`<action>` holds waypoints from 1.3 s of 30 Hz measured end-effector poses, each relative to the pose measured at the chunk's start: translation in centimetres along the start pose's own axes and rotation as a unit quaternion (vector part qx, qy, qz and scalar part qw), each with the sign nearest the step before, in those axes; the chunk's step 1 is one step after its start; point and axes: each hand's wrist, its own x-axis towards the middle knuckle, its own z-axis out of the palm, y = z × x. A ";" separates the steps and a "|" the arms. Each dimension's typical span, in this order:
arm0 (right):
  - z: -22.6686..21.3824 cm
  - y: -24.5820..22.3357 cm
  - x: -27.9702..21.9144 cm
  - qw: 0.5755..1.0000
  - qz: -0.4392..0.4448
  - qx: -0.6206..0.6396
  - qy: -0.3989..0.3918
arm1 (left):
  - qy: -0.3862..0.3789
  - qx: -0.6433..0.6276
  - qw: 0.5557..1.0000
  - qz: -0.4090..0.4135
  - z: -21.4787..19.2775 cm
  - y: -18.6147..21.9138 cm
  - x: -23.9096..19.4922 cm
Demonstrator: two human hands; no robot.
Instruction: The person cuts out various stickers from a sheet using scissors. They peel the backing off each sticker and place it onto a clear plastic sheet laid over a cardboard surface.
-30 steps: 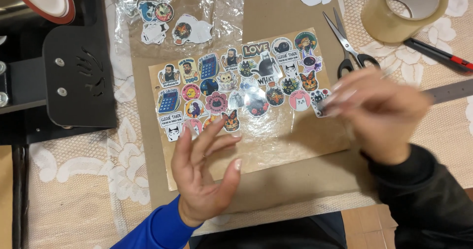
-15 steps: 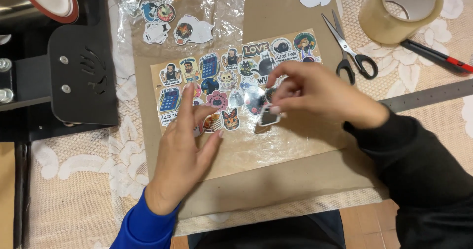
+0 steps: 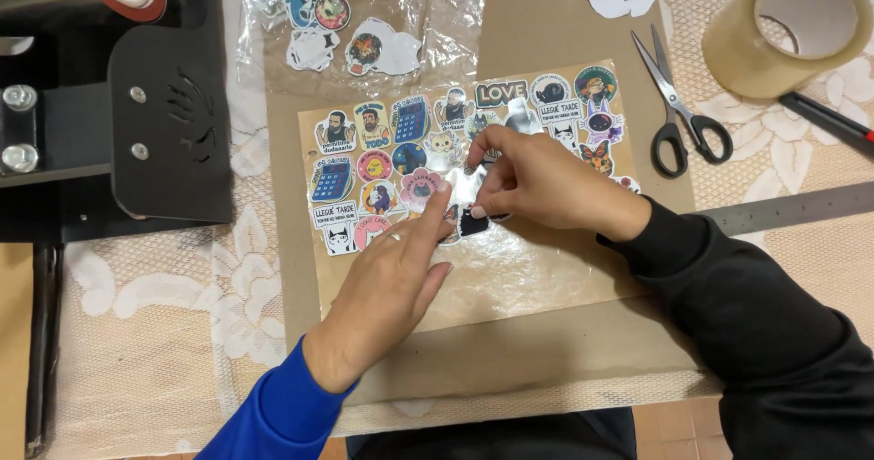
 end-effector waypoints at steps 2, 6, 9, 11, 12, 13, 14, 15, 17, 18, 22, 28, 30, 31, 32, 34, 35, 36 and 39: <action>0.1 0.2 0.1 1.000 -0.006 -0.010 0.002 | -0.011 -0.006 1.000 -0.002 0.2 0.1 0.0; 0.3 0.3 -0.1 0.999 -0.018 -0.038 0.021 | -0.025 0.002 1.000 0.005 0.6 0.0 0.0; 0.6 0.7 -0.1 0.995 -0.044 -0.076 0.045 | -0.053 -0.004 0.999 0.004 0.4 0.3 0.3; 0.9 0.8 -0.2 0.992 -0.064 -0.089 0.058 | -0.050 0.001 0.999 0.012 0.7 0.2 0.3; 1.1 0.9 -0.2 0.989 -0.083 -0.101 0.072 | -0.048 0.005 0.999 0.019 0.9 0.1 0.2; 1.1 1.3 -0.1 0.989 -0.083 -0.101 0.072 | -0.047 0.005 0.999 0.019 0.9 0.0 0.1; 1.1 1.7 0.0 0.982 -0.107 -0.113 0.104 | -0.043 0.012 0.999 0.024 0.9 0.0 0.1; 1.1 2.2 0.1 0.974 -0.130 -0.125 0.136 | -0.038 0.019 0.999 0.029 0.9 0.0 0.1; -0.9 2.3 -0.9 0.964 -0.146 -0.103 0.195 | -0.038 0.021 0.998 0.037 0.9 0.0 0.1; -1.9 2.4 -1.3 0.950 -0.163 -0.081 0.253 | -0.036 0.024 0.998 0.045 0.9 0.0 0.1; -4.7 -0.2 -5.8 0.940 -0.198 -0.017 0.279 | -0.029 0.036 0.997 0.064 0.9 -0.1 0.1; -5.6 -2.7 -10.2 0.932 -0.185 0.004 0.311 | -0.017 0.043 0.995 0.088 1.5 -0.3 0.2; -5.5 -3.1 -10.7 0.929 -0.166 -0.013 0.331 | -0.016 0.133 0.986 0.098 1.7 -0.1 0.2; -5.7 -3.0 -10.9 0.929 -0.166 -0.013 0.331 | -0.017 0.133 0.986 0.097 1.6 0.2 0.5; -5.8 -2.9 -10.9 0.927 -0.167 -0.027 0.334 | -0.029 0.146 0.985 0.090 1.4 0.5 0.6; -6.1 -2.6 -11.0 0.924 -0.168 -0.041 0.341 | -0.040 0.161 0.982 0.086 1.0 0.9 0.8; -6.4 -2.3 -11.0 0.919 -0.173 -0.066 0.348 | -0.037 0.158 0.984 0.078 0.9 0.9 0.9; -6.5 -2.0 -11.0 0.915 -0.175 -0.089 0.352 | -0.037 0.153 0.985 0.068 0.9 1.1 0.7; -6.9 -2.2 -10.6 0.935 -0.164 -0.134 0.286 | -0.049 0.153 0.985 0.062 0.9 1.5 0.8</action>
